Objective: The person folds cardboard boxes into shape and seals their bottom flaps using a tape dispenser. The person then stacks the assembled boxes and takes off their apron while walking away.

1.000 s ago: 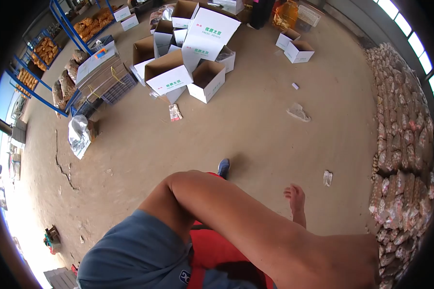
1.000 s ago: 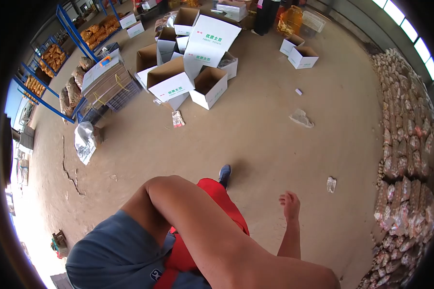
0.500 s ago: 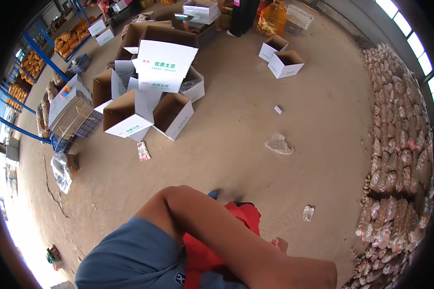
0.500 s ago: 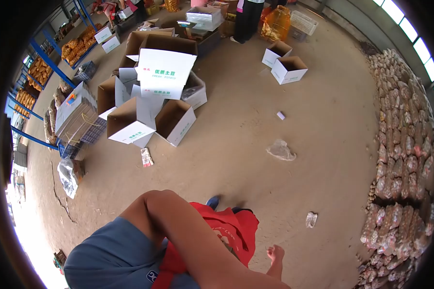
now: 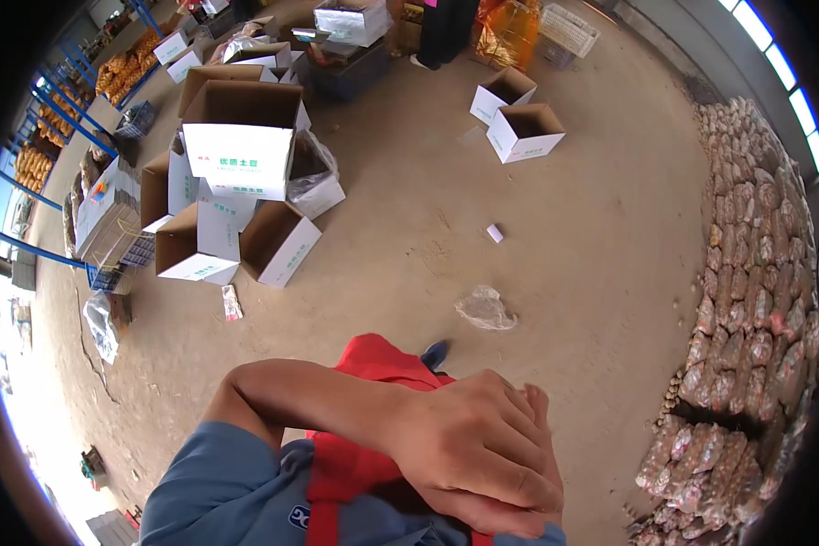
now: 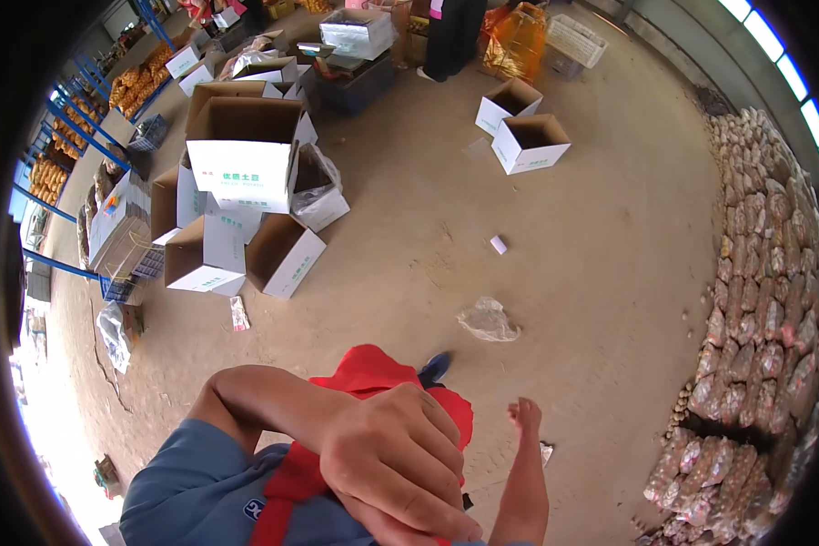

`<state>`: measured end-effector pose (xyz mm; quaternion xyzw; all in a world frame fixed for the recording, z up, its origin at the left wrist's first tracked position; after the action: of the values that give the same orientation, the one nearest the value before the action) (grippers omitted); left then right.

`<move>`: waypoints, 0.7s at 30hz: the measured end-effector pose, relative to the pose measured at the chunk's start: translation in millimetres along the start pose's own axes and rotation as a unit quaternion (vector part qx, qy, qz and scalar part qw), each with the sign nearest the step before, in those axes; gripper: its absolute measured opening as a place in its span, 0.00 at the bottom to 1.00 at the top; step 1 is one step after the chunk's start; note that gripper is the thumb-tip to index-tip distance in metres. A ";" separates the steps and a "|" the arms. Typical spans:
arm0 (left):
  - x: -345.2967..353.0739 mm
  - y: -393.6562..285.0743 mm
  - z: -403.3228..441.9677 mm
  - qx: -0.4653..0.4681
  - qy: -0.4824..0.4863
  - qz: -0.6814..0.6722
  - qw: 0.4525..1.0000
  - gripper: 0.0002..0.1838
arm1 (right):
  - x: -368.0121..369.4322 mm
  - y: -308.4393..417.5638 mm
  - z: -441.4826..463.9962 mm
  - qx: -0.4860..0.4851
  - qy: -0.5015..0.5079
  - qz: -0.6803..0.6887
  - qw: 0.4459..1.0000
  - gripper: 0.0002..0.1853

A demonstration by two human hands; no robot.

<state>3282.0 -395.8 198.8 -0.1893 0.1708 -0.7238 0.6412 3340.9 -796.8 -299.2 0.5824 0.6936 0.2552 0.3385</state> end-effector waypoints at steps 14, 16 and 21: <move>-13.2 87.6 127.0 -0.045 -0.065 -0.479 0.874 0.18 | 196.9 227.1 109.1 -0.093 0.199 -0.062 0.974 0.17; -34.5 90.5 130.9 -0.098 -0.065 -0.543 0.832 0.19 | 181.2 183.2 124.9 -0.035 0.228 -0.134 0.964 0.16; -54.2 81.9 132.2 -0.180 -0.023 -0.602 0.778 0.34 | 88.7 76.9 176.4 0.225 0.130 -0.155 0.953 0.18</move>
<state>3423.6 -352.4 270.7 -0.3819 0.1342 -0.9138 0.0333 3516.8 -702.2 -370.0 0.4910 0.8526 0.1104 0.1406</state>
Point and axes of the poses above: each hand's wrist, its own z-axis towards the middle knuckle, its own x-axis out of the palm, y = z × x, the point moved 2 cm from there along z, towards the middle knuckle, and after that the axes turned 8 degrees about z, right-handed, at the moved point
